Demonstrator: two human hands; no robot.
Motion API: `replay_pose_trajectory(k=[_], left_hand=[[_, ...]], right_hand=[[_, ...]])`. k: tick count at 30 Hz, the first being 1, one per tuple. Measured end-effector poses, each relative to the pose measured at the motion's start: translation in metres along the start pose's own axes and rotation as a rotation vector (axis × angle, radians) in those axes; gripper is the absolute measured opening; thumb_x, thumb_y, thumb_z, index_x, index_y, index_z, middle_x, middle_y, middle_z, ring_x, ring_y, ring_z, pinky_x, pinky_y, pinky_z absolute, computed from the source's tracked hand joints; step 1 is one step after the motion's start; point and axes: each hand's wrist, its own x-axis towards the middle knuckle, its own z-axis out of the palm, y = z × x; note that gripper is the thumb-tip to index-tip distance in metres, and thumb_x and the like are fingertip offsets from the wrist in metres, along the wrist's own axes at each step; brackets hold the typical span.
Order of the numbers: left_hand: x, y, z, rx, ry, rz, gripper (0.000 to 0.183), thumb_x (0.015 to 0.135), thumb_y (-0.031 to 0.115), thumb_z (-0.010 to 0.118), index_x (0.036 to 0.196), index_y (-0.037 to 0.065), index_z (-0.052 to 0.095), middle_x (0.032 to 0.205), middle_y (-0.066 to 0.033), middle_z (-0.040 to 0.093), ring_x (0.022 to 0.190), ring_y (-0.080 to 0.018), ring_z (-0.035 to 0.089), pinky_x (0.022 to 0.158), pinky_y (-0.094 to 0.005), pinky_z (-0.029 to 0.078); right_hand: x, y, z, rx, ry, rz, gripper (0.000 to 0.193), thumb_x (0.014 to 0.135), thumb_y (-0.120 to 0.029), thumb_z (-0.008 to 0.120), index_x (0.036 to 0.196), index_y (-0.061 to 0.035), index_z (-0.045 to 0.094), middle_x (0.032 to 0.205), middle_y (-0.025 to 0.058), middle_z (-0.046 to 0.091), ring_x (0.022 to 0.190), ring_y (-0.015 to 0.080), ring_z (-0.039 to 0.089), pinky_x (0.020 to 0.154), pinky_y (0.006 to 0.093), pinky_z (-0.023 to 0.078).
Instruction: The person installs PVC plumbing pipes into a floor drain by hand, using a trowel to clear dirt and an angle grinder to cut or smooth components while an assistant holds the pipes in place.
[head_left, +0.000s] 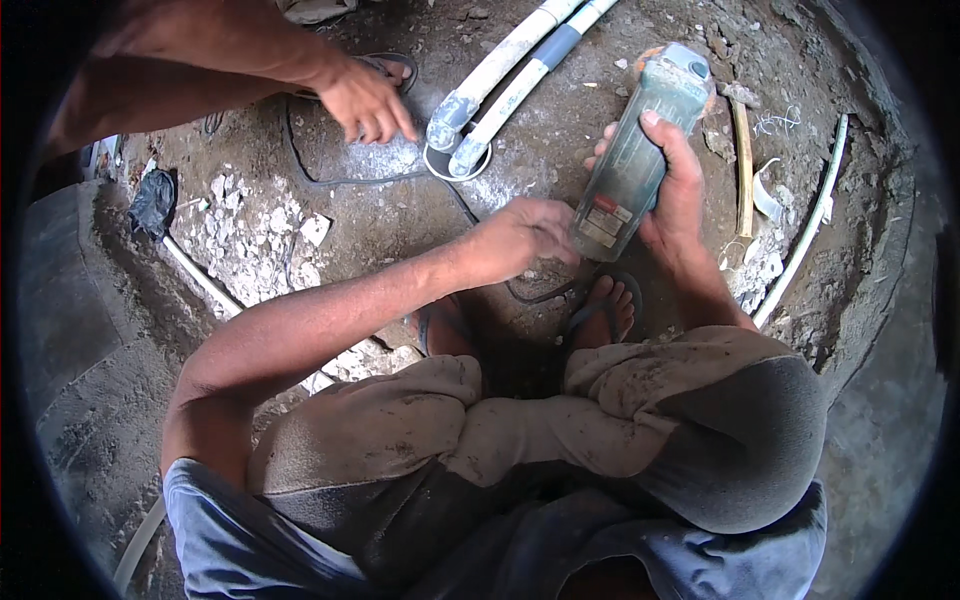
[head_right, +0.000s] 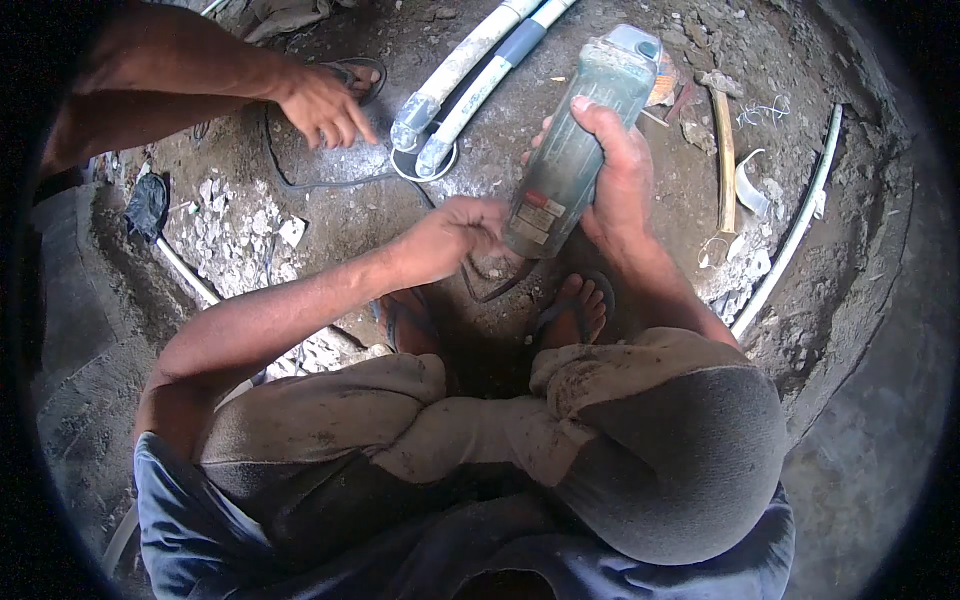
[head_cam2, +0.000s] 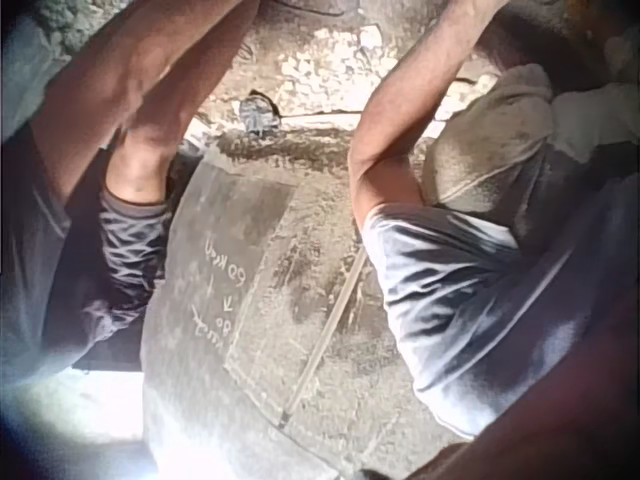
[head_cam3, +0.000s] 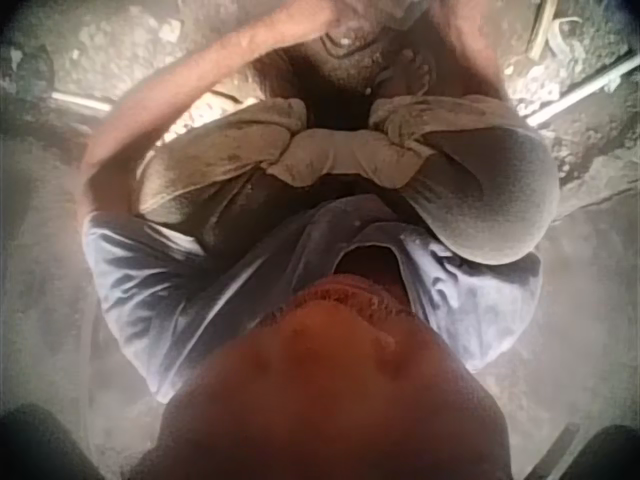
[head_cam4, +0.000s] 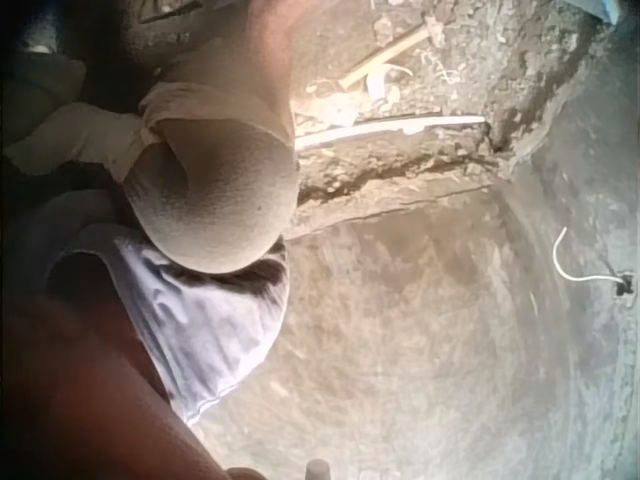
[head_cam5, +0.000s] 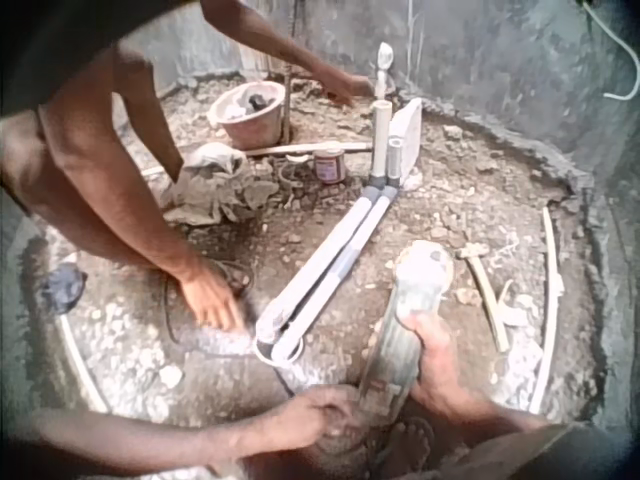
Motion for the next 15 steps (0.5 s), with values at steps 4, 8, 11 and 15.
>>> replay_pose_trajectory(k=[4,8,11,15], left_hand=[[-0.003,0.034,-0.005,-0.382,0.234,-0.091,0.034,0.107,0.029,0.056,0.122,0.002,0.068,0.094,0.0003,0.062,0.091,-0.0101,0.061,0.087,-0.03,0.049],[-0.007,0.061,0.0,-0.298,0.2,-0.076,0.052,0.104,0.047,0.062,0.124,-0.001,0.064,0.103,-0.0018,0.063,0.1,-0.0104,0.057,0.093,-0.03,0.046],[-0.007,0.063,0.004,-0.156,0.268,-0.057,0.05,0.098,0.043,0.07,0.122,0.0,0.065,0.105,-0.0045,0.067,0.098,-0.012,0.061,0.09,-0.0309,0.049],[0.001,0.072,0.001,-0.16,0.334,-0.086,0.042,0.088,0.026,0.083,0.116,0.0,0.065,0.097,-0.0073,0.072,0.086,-0.015,0.068,0.079,-0.0306,0.054]], right_hand=[[0.004,-0.001,0.012,-0.039,-0.004,-0.007,0.046,0.094,-0.037,0.064,0.113,0.0047,0.059,0.095,0.0158,0.068,0.084,0.027,0.071,0.08,0.0427,0.06],[0.01,0.0,0.024,-0.03,-0.046,-0.06,0.042,0.094,-0.035,0.065,0.109,0.0039,0.061,0.09,0.0149,0.069,0.076,0.0258,0.071,0.073,0.0395,0.06],[0.011,0.001,0.044,-0.056,-0.079,-0.057,0.042,0.093,-0.035,0.066,0.109,0.003,0.062,0.09,0.0133,0.069,0.076,0.0231,0.07,0.072,0.0374,0.059],[0.017,0.0,0.06,-0.179,-0.128,-0.163,0.041,0.092,-0.035,0.07,0.114,-0.002,0.06,0.089,0.0088,0.067,0.077,0.0164,0.067,0.071,0.0324,0.055]])
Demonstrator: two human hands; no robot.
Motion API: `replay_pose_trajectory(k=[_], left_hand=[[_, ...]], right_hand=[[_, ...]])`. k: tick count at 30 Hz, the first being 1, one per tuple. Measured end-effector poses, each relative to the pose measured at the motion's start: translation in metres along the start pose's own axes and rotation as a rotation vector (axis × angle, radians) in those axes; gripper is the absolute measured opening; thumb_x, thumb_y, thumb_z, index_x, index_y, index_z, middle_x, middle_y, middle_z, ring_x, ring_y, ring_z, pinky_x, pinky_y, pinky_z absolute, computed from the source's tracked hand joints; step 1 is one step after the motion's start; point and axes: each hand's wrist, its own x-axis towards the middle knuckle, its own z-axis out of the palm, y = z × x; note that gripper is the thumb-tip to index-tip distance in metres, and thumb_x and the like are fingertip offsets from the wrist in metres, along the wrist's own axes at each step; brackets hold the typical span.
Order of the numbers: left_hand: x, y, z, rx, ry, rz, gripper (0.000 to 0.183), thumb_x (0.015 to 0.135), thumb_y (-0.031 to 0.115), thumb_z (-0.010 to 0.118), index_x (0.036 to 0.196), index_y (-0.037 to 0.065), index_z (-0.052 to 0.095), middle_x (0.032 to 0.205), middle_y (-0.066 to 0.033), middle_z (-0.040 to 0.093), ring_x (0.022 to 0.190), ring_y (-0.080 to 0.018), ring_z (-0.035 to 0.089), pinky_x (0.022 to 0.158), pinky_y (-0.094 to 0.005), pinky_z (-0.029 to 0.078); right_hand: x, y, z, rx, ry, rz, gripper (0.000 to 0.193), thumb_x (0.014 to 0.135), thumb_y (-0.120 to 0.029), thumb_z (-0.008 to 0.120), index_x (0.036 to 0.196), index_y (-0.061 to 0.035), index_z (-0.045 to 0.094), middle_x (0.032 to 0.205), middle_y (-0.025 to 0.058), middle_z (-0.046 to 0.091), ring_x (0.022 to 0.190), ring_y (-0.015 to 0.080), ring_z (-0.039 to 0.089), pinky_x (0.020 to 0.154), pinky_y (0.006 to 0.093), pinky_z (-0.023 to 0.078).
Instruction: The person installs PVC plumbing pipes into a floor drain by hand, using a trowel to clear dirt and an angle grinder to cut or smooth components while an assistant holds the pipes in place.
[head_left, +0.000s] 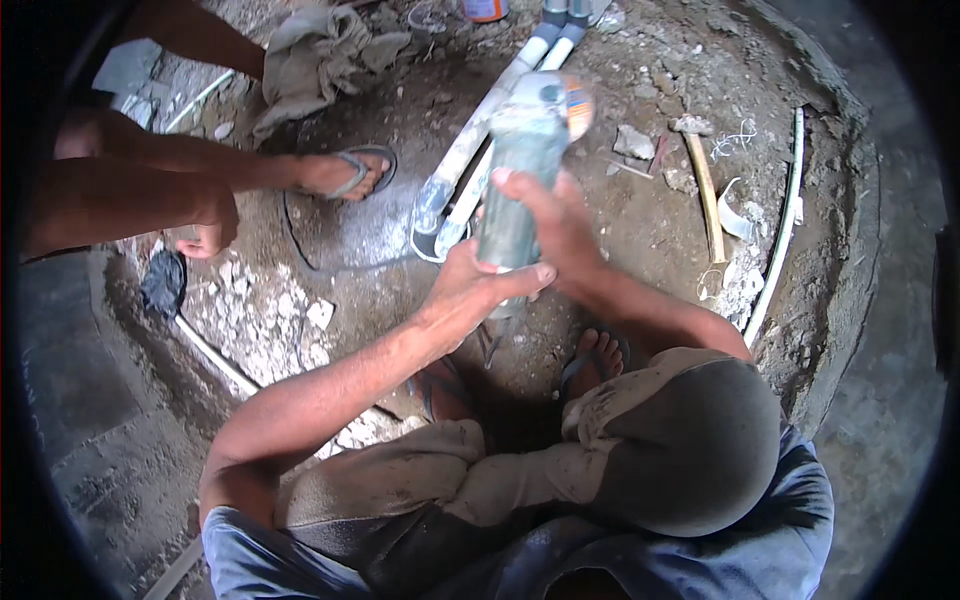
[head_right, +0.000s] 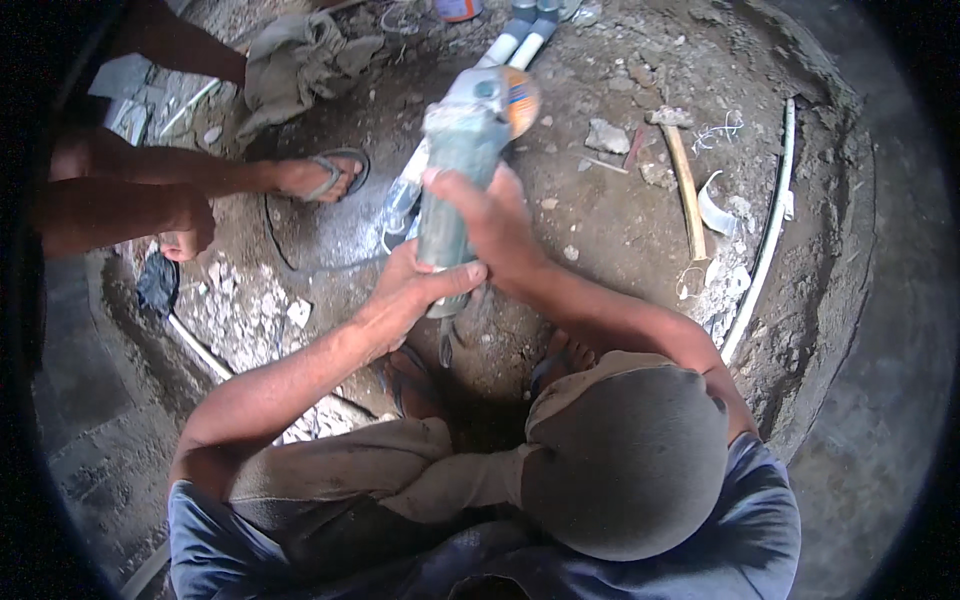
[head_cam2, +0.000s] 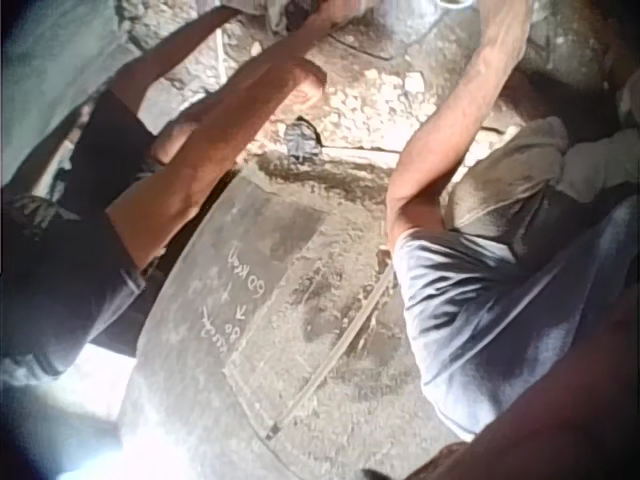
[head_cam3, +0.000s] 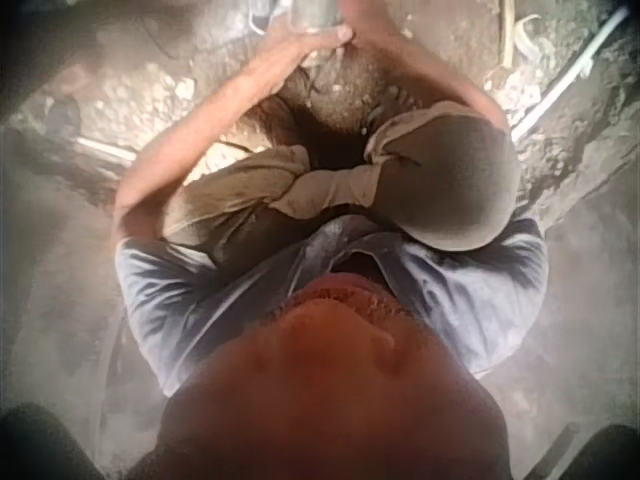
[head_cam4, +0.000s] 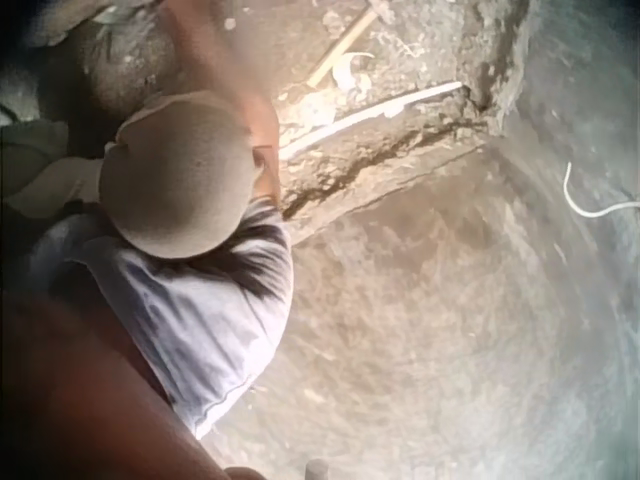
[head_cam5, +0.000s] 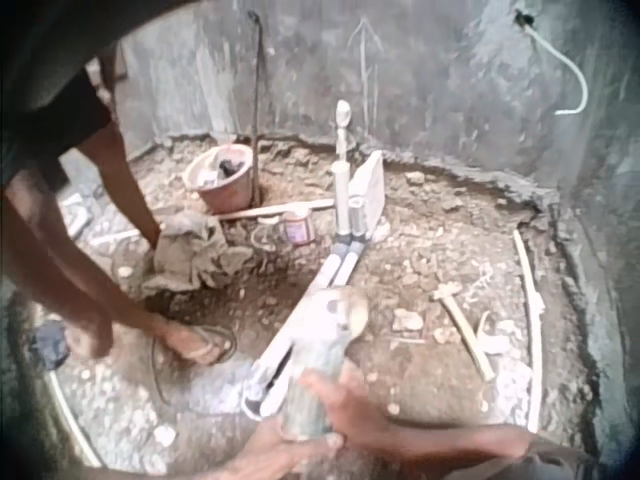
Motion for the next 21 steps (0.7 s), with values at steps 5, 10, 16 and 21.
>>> replay_pose_trajectory(k=[5,10,16,21], left_hand=[[-0.015,0.011,-0.017,0.146,0.206,0.057,0.034,0.082,0.011,0.08,0.11,-0.001,0.065,0.09,-0.0063,0.071,0.08,-0.0145,0.068,0.075,-0.0309,0.054],[-0.027,0.018,-0.056,0.258,0.324,0.082,0.024,0.082,0.01,0.078,0.101,0.0,0.066,0.087,-0.006,0.071,0.072,-0.0131,0.068,0.067,-0.0286,0.053],[-0.021,0.025,-0.083,0.259,0.377,0.222,0.026,0.082,0.01,0.077,0.103,0.0,0.066,0.085,-0.006,0.07,0.072,-0.0139,0.067,0.069,-0.0286,0.054],[-0.027,0.04,-0.098,0.233,0.45,0.231,0.035,0.079,0.014,0.077,0.108,-0.001,0.064,0.085,-0.0064,0.069,0.072,-0.0155,0.067,0.07,-0.0295,0.054]], right_hand=[[0.016,0.003,0.027,0.136,-0.195,-0.085,0.04,0.095,-0.036,0.07,0.118,-0.0038,0.062,0.099,0.0034,0.065,0.087,0.0109,0.061,0.076,0.0289,0.05],[0.018,0.015,0.028,0.125,-0.344,-0.035,0.042,0.101,-0.038,0.066,0.12,-0.0005,0.063,0.102,0.0054,0.067,0.093,0.0128,0.062,0.083,0.0287,0.049],[-0.005,0.059,-0.02,-0.068,-0.191,0.185,0.044,0.105,-0.037,0.057,0.13,-0.0007,0.059,0.113,0.0106,0.07,0.105,0.0179,0.068,0.099,0.0342,0.048],[-0.012,0.076,-0.042,-0.019,-0.122,0.241,0.038,0.105,-0.031,0.056,0.128,-0.0011,0.059,0.111,0.0117,0.07,0.103,0.0189,0.069,0.096,0.034,0.049]])
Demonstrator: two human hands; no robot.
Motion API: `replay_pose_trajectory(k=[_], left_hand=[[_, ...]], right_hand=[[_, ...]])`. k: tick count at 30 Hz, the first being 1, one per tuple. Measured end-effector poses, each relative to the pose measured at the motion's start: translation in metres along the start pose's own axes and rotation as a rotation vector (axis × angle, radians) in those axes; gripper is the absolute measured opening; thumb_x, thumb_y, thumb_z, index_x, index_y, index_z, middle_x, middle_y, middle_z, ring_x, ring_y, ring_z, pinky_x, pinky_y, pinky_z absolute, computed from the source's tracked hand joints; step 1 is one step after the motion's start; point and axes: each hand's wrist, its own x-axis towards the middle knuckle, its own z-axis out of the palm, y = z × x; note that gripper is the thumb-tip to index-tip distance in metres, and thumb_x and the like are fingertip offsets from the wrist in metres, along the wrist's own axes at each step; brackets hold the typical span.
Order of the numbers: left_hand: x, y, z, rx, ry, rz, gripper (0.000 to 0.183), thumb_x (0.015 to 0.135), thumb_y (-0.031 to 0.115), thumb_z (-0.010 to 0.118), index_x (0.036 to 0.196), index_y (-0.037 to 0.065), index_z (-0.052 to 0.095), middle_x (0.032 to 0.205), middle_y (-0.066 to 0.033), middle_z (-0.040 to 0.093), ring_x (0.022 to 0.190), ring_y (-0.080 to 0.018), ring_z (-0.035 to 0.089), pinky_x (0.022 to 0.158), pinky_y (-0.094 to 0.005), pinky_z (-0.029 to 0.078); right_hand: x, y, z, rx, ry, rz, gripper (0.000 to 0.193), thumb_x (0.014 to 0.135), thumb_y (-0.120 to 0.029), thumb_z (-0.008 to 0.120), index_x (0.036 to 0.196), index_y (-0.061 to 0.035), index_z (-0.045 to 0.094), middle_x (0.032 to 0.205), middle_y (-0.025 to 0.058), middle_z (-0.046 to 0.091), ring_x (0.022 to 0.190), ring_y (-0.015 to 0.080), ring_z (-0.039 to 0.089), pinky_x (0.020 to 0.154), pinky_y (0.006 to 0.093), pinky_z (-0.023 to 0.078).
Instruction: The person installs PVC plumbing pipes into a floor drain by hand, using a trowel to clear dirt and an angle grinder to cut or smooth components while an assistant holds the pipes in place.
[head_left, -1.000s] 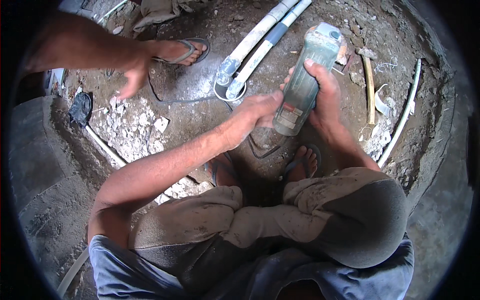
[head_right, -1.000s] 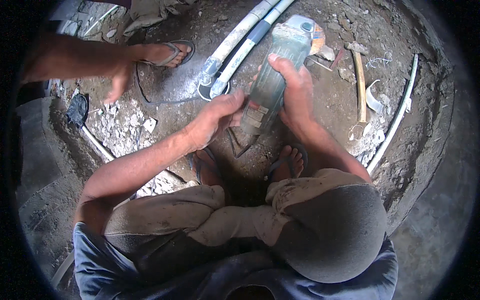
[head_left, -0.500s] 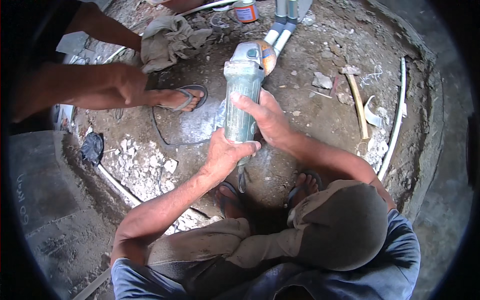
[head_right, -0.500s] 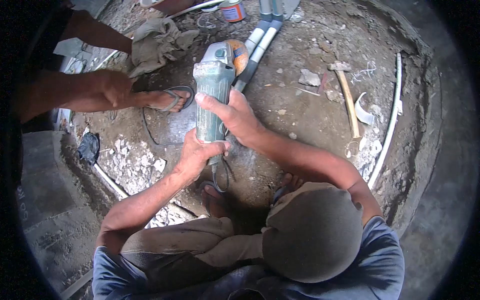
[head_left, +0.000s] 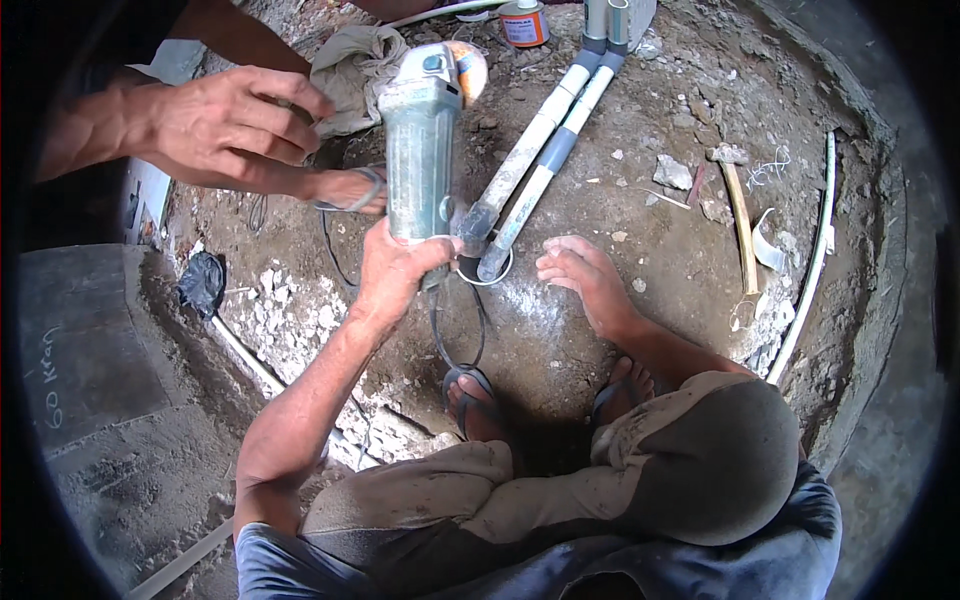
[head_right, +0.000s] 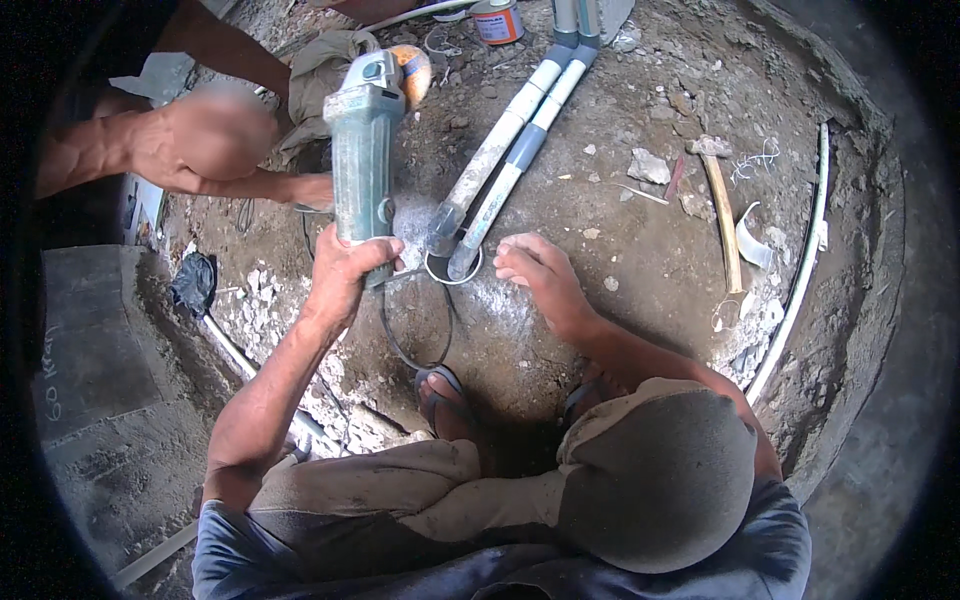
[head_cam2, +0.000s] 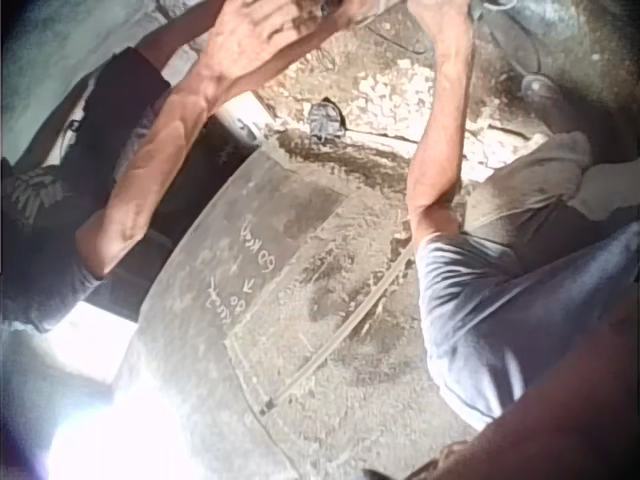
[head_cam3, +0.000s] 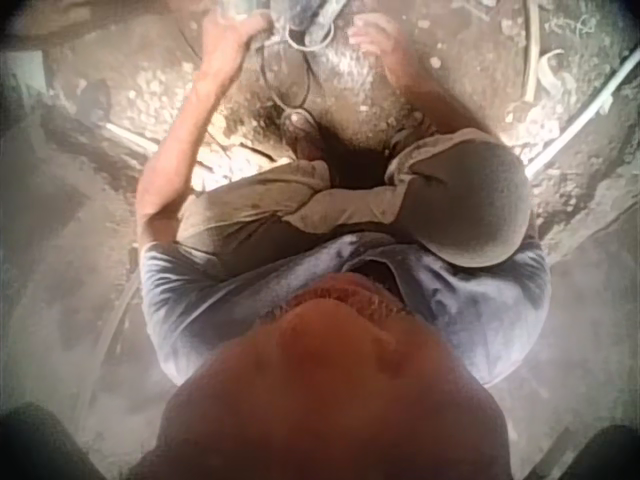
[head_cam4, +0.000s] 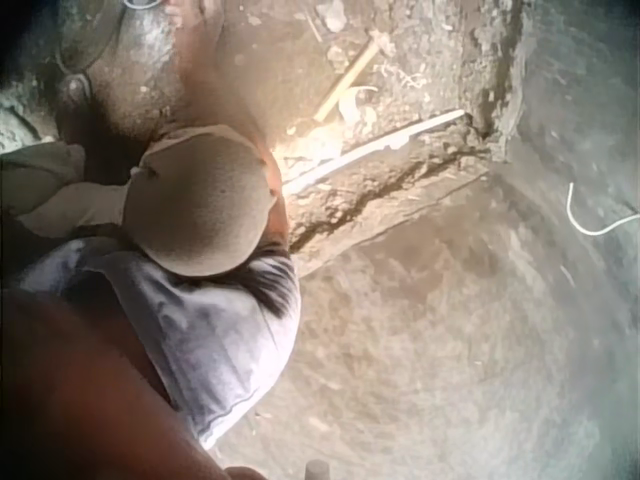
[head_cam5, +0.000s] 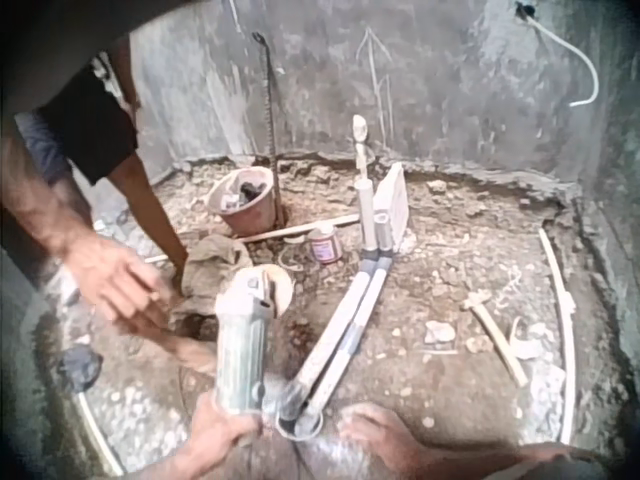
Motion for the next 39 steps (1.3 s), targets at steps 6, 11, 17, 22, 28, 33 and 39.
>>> replay_pose_trajectory(k=[6,11,17,22,28,33,39], left_hand=[[0.007,0.011,-0.018,-0.036,0.092,0.063,0.03,0.079,0.012,0.081,0.101,0.001,0.063,0.083,-0.0028,0.066,0.07,-0.0125,0.064,0.065,-0.0274,0.053],[0.013,0.016,-0.034,0.0,0.144,0.077,0.03,0.079,0.012,0.078,0.103,-0.001,0.064,0.084,-0.0049,0.066,0.069,-0.0145,0.066,0.064,-0.0285,0.054],[0.023,0.032,-0.062,0.04,0.225,0.147,0.038,0.08,0.025,0.075,0.107,0.001,0.066,0.09,-0.0057,0.064,0.073,-0.0143,0.065,0.066,-0.0288,0.051],[0.038,0.075,-0.11,0.088,0.407,0.206,0.044,0.092,0.03,0.069,0.126,0.003,0.061,0.111,-0.0044,0.061,0.098,-0.017,0.06,0.088,-0.0298,0.047],[0.005,0.111,-0.163,0.66,0.717,0.543,0.039,0.099,0.025,0.058,0.127,-0.001,0.062,0.117,-0.0135,0.066,0.107,-0.0264,0.064,0.098,-0.039,0.049],[-0.001,0.111,-0.133,0.989,0.439,0.671,0.038,0.105,0.022,0.049,0.128,-0.005,0.064,0.121,-0.0212,0.07,0.115,-0.0343,0.067,0.106,-0.0467,0.051],[-0.073,0.075,-0.123,0.602,-0.235,-0.505,0.028,0.1,0.003,0.064,0.127,-0.006,0.067,0.12,-0.0199,0.074,0.112,-0.0242,0.07,0.094,-0.0356,0.056]], right_hand=[[-0.004,0.003,-0.018,-0.004,0.043,-0.023,0.036,0.103,-0.026,0.057,0.127,-0.0002,0.059,0.11,0.0128,0.069,0.102,0.0199,0.069,0.098,0.0349,0.05],[-0.002,0.01,-0.044,-0.013,0.115,0.014,0.034,0.1,-0.022,0.064,0.126,-0.0006,0.06,0.107,0.0124,0.07,0.098,0.02,0.07,0.09,0.0316,0.055],[0.003,0.038,-0.103,-0.379,0.339,-0.161,0.043,0.093,-0.024,0.074,0.126,-0.0007,0.06,0.112,0.0119,0.07,0.103,0.0235,0.069,0.096,0.0384,0.052],[-0.009,0.048,-0.149,-1.354,0.459,-0.376,0.054,0.089,-0.029,0.074,0.135,-0.0041,0.058,0.133,0.0178,0.06,0.128,0.0361,0.055,0.115,0.0528,0.036],[0.008,0.073,-0.149,-1.585,0.352,-0.466,0.064,0.09,-0.034,0.071,0.144,-0.005,0.052,0.147,0.0187,0.051,0.142,0.0381,0.043,0.122,0.0586,0.024],[-0.006,0.061,-0.169,-1.636,0.273,-0.358,0.061,0.092,-0.04,0.07,0.141,-0.0078,0.054,0.143,0.0166,0.052,0.139,0.0373,0.045,0.12,0.0609,0.025],[0.007,0.003,-0.137,-1.595,0.096,0.154,0.058,0.092,-0.043,0.069,0.137,-0.0087,0.059,0.138,0.0197,0.058,0.135,0.0393,0.051,0.115,0.0612,0.036]])
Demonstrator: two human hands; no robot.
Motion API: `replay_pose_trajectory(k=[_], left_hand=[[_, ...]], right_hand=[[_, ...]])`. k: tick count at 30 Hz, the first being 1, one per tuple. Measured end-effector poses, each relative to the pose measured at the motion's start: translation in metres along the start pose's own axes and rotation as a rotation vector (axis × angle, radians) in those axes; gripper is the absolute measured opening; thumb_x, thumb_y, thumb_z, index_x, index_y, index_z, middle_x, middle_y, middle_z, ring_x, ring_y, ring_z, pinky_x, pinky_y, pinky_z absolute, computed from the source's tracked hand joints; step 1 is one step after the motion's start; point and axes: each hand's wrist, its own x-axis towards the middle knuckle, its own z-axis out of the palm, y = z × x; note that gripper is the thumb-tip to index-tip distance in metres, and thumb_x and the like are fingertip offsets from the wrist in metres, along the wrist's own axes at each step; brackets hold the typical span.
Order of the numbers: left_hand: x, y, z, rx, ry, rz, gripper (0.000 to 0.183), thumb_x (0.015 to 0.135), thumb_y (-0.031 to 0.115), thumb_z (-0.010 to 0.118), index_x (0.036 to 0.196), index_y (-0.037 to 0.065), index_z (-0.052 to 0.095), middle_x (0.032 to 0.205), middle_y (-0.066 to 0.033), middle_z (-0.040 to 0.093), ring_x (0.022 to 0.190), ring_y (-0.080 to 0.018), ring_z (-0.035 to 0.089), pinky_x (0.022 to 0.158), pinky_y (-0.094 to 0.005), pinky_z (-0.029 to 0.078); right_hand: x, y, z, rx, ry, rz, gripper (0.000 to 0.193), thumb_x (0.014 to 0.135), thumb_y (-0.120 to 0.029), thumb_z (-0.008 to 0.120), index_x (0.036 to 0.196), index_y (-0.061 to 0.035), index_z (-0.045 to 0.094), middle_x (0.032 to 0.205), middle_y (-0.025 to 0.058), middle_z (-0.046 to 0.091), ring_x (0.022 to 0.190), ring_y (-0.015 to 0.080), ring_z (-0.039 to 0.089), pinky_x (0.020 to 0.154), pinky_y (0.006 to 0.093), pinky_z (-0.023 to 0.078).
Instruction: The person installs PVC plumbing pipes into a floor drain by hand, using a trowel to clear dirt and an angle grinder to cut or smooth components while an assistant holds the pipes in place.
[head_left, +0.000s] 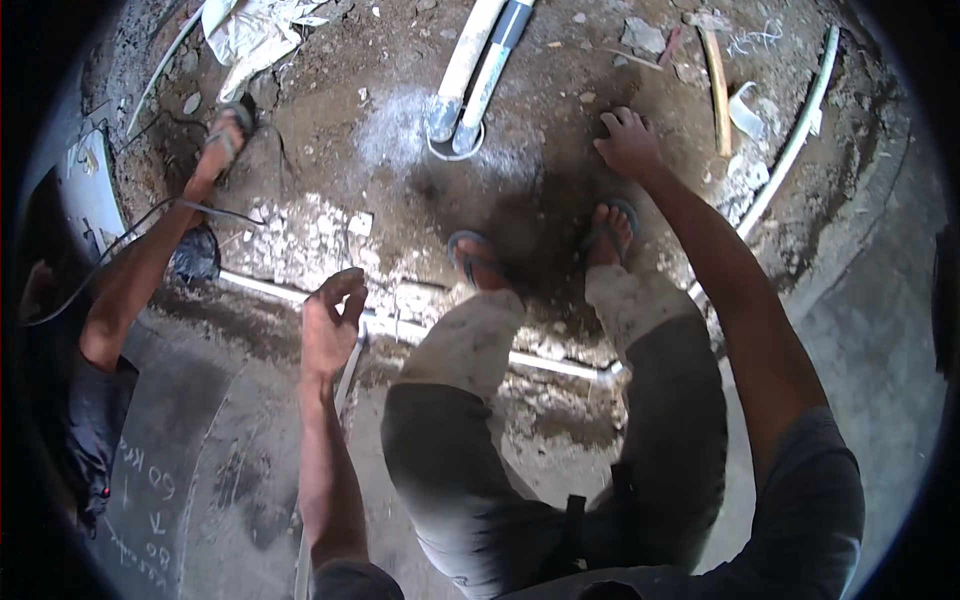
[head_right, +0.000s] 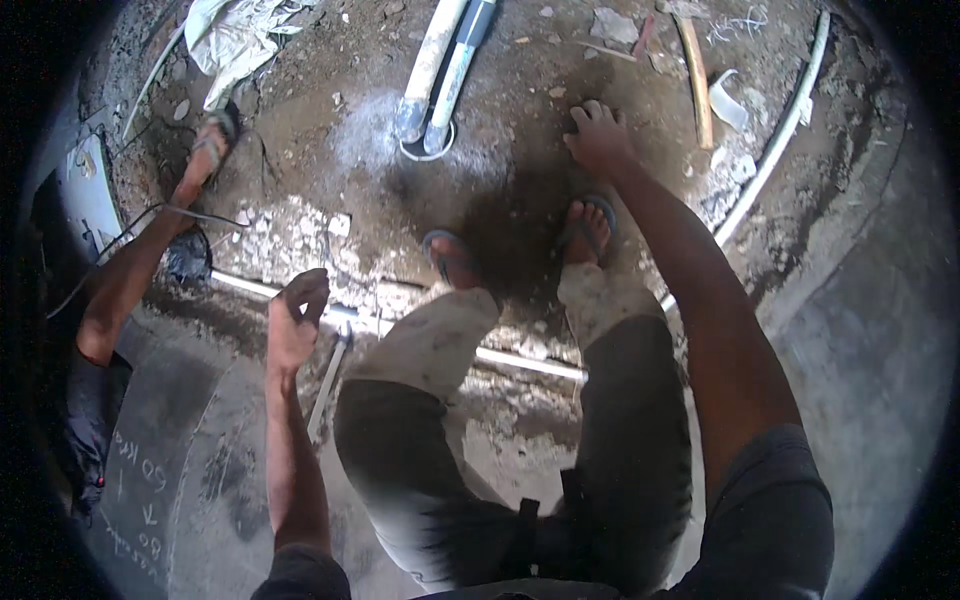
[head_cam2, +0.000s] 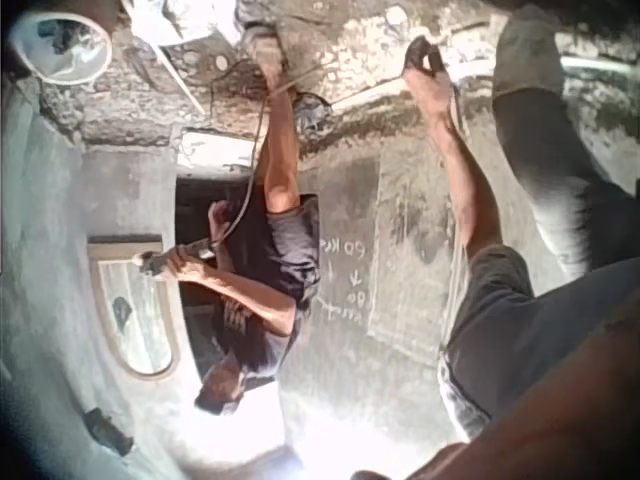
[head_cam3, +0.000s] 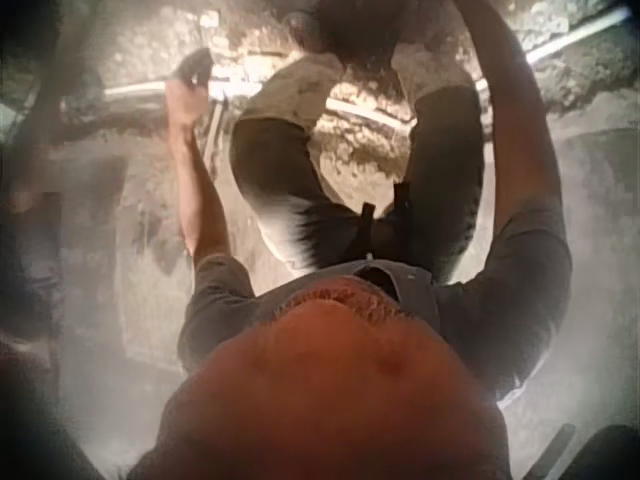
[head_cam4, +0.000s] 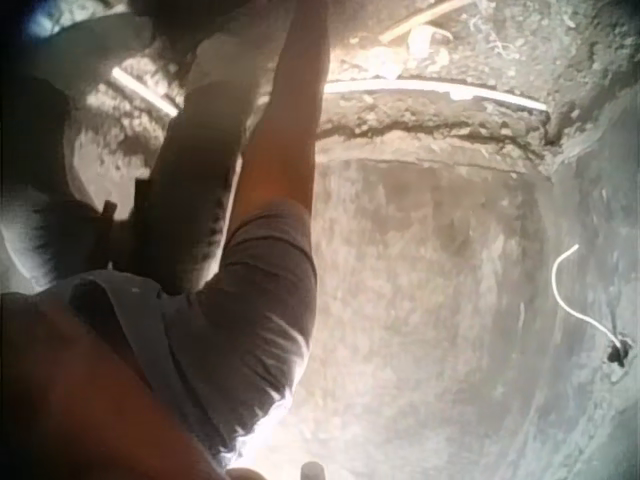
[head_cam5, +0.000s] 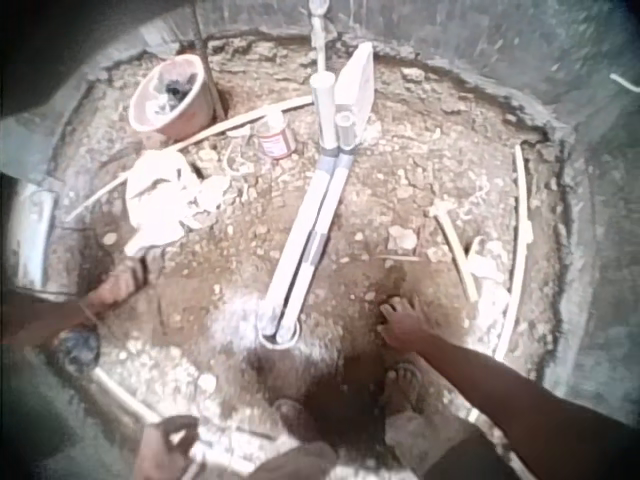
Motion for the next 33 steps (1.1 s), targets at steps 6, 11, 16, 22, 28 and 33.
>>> replay_pose_trajectory(k=[6,11,16,22,28,33], left_hand=[[0.031,0.009,-0.05,-0.027,-0.074,-0.12,0.025,0.099,0.012,0.063,0.114,-0.006,0.071,0.095,-0.0141,0.075,0.092,-0.019,0.07,0.085,-0.0334,0.054],[0.155,0.023,-0.018,-0.267,-0.034,0.134,0.026,0.097,0.013,0.062,0.111,-0.006,0.072,0.094,-0.0129,0.075,0.087,-0.0194,0.068,0.08,-0.0344,0.053],[0.301,-0.02,0.077,-0.191,0.037,0.185,0.035,0.096,0.027,0.059,0.11,-0.002,0.072,0.098,-0.0224,0.073,0.095,-0.0387,0.07,0.084,-0.0455,0.052],[0.345,0.051,0.156,-0.208,-0.026,0.166,0.063,0.097,0.056,0.059,0.115,-0.004,0.068,0.107,-0.0306,0.071,0.103,-0.0483,0.067,0.09,-0.0505,0.05],[0.353,0.001,0.142,-0.268,-0.125,0.105,0.069,0.096,0.059,0.067,0.124,-0.004,0.068,0.11,-0.0174,0.071,0.099,-0.0254,0.063,0.087,-0.0388,0.05],[0.32,0.011,0.14,-0.419,-0.073,0.022,0.056,0.098,0.049,0.069,0.121,-0.002,0.07,0.105,-0.0071,0.071,0.095,-0.0182,0.06,0.085,-0.0358,0.048]], right_hand=[[0.003,-0.082,-0.041,0.488,-0.222,0.321,0.047,0.093,-0.041,0.064,0.118,-0.0023,0.071,0.113,0.026,0.071,0.114,0.0455,0.066,0.101,0.0519,0.053],[0.012,-0.142,-0.009,0.444,-0.246,0.204,0.042,0.097,-0.038,0.061,0.116,-0.0022,0.072,0.113,0.0247,0.072,0.113,0.0457,0.066,0.1,0.0541,0.052],[0.059,-0.203,0.041,0.572,-0.069,0.409,0.044,0.103,-0.041,0.054,0.114,-0.0018,0.071,0.102,0.0217,0.072,0.104,0.0423,0.069,0.093,0.054,0.053],[0.127,-0.19,0.1,1.733,0.444,0.83,0.058,0.103,-0.051,0.056,0.109,0.0048,0.071,0.102,0.0217,0.072,0.093,0.0422,0.068,0.085,0.0528,0.049],[0.167,-0.224,0.072,1.638,0.178,1.052,0.062,0.109,-0.051,0.047,0.144,0.0007,0.053,0.139,0.0151,0.062,0.119,0.0278,0.063,0.098,0.0419,0.049],[0.144,-0.235,0.043,1.733,0.22,0.926,0.063,0.106,-0.054,0.051,0.134,0.0,0.065,0.123,0.0165,0.071,0.115,0.031,0.066,0.098,0.0473,0.05]])
